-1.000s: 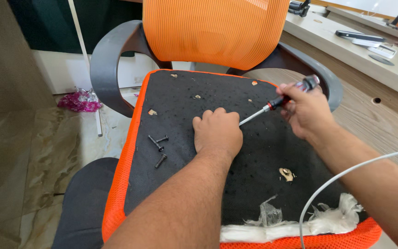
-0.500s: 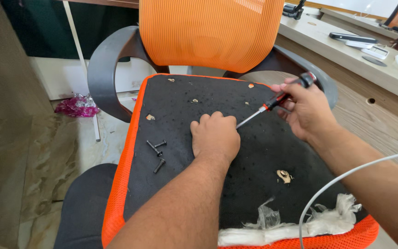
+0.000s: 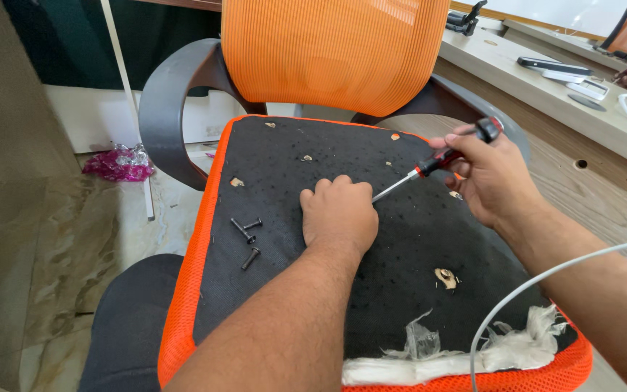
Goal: The person uses a screwdriver to remove screws from the underside of an orange office chair seat. The person holds the seat with one hand and turns the screwdriver with the other, removing screws one at a time and placing them on the seat surface.
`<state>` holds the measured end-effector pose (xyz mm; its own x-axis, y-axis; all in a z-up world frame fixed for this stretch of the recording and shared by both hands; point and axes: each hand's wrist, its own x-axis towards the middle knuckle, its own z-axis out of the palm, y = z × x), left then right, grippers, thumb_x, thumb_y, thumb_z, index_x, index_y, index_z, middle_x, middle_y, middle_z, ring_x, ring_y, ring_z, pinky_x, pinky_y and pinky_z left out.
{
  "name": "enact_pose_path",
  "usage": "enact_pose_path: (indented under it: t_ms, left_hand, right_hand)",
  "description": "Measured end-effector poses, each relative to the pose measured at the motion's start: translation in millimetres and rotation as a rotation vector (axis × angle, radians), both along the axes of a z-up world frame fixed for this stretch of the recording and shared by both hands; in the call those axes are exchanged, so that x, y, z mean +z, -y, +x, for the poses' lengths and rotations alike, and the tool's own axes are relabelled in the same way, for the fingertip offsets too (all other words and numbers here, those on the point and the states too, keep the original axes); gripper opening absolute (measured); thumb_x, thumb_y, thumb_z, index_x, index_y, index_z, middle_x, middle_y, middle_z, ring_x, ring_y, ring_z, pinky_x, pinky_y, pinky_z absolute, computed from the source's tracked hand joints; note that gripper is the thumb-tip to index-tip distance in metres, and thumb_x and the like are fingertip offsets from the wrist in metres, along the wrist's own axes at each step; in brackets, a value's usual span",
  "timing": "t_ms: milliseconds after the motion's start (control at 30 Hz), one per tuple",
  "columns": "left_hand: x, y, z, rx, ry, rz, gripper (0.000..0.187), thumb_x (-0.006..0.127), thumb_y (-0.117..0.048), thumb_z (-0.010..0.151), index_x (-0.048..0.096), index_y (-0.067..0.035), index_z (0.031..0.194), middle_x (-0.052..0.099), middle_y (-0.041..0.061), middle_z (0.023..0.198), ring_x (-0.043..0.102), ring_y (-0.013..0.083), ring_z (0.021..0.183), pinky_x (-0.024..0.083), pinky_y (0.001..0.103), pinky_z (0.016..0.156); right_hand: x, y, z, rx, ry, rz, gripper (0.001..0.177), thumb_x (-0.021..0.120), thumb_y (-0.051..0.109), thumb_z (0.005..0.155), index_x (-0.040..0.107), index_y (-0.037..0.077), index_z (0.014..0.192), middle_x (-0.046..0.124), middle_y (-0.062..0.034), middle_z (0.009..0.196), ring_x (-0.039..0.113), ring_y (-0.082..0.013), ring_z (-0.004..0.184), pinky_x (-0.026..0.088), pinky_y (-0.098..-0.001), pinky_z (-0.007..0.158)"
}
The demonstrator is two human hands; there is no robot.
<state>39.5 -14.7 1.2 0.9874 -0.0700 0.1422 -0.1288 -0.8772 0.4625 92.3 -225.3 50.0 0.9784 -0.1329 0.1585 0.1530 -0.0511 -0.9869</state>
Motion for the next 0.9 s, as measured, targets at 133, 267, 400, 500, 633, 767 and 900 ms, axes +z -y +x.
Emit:
enact_pose_path:
  t_ms: [133,267,400,500,633,767,900]
  left_hand:
    - [0,0,-1,-0.002,0.002,0.01,0.024,0.06,-0.025,0.095,0.073,-0.023,0.115,0.063,0.001,0.121,0.054,0.0254,0.122,0.04,0.047,0.103]
    - [3,0,-7,-0.03,0.044,0.004,0.027,0.061,-0.027,0.095,0.067,-0.02,0.12,0.062,0.003,0.123,0.053,0.0262,0.123,0.039,0.049,0.103]
    - [0,-6,-22,-0.14,0.186,0.019,0.039,0.068,-0.038,0.088,0.064,-0.019,0.122,0.06,0.004,0.126,0.052,0.026,0.126,0.037,0.051,0.105]
    - [-2,-13,-25,-0.285,0.132,0.06,0.057,0.072,-0.048,0.083,0.058,-0.019,0.13,0.058,0.006,0.131,0.048,0.028,0.13,0.035,0.053,0.107]
    - [-2,-25,-28,-0.405,0.023,0.072,0.076,0.071,-0.056,0.079,0.05,-0.021,0.143,0.053,0.005,0.145,0.04,0.026,0.142,0.03,0.052,0.115]
    - [-3,-29,-39,-0.462,-0.056,0.216,0.081,0.061,-0.065,0.086,0.042,-0.022,0.15,0.028,0.009,0.164,0.021,0.0282,0.153,0.017,0.061,0.119]
    - [-2,-28,-47,-0.44,-0.076,0.215,0.075,0.056,-0.064,0.09,0.041,-0.023,0.151,0.023,0.009,0.167,0.018,0.0304,0.154,0.016,0.062,0.12]
  right_hand:
    - [-3,-7,-6,0.08,0.083,-0.024,0.027,0.063,0.013,0.085,0.059,0.02,0.11,0.077,-0.0054,0.104,0.069,-0.0131,0.086,0.054,-0.0355,0.069]
    - [-26,-7,-9,-0.053,0.163,-0.021,0.021,0.068,0.023,0.102,0.06,0.011,0.116,0.071,-0.0082,0.1,0.063,-0.0157,0.079,0.048,-0.033,0.064]
    - [-21,8,-10,-0.121,0.135,0.098,0.022,0.067,0.026,0.102,0.057,0.008,0.112,0.071,-0.0111,0.093,0.067,-0.0183,0.072,0.049,-0.0334,0.059]
    - [-11,19,-18,-0.062,0.204,0.143,0.022,0.066,0.025,0.103,0.054,0.009,0.112,0.069,-0.0113,0.09,0.066,-0.018,0.069,0.052,-0.034,0.058]
    - [-10,8,-37,-0.11,0.267,0.033,0.022,0.064,0.025,0.105,0.055,0.009,0.117,0.067,-0.0116,0.088,0.064,-0.0182,0.07,0.053,-0.035,0.058]
    - [-18,-15,-61,-0.056,0.237,-0.001,0.021,0.062,0.025,0.101,0.054,0.01,0.115,0.069,-0.0112,0.089,0.066,-0.0176,0.071,0.057,-0.0354,0.06]
    - [-15,-28,-77,0.029,0.238,-0.09,0.023,0.062,0.025,0.1,0.055,0.01,0.117,0.072,-0.0105,0.093,0.068,-0.0162,0.075,0.055,-0.0316,0.062]
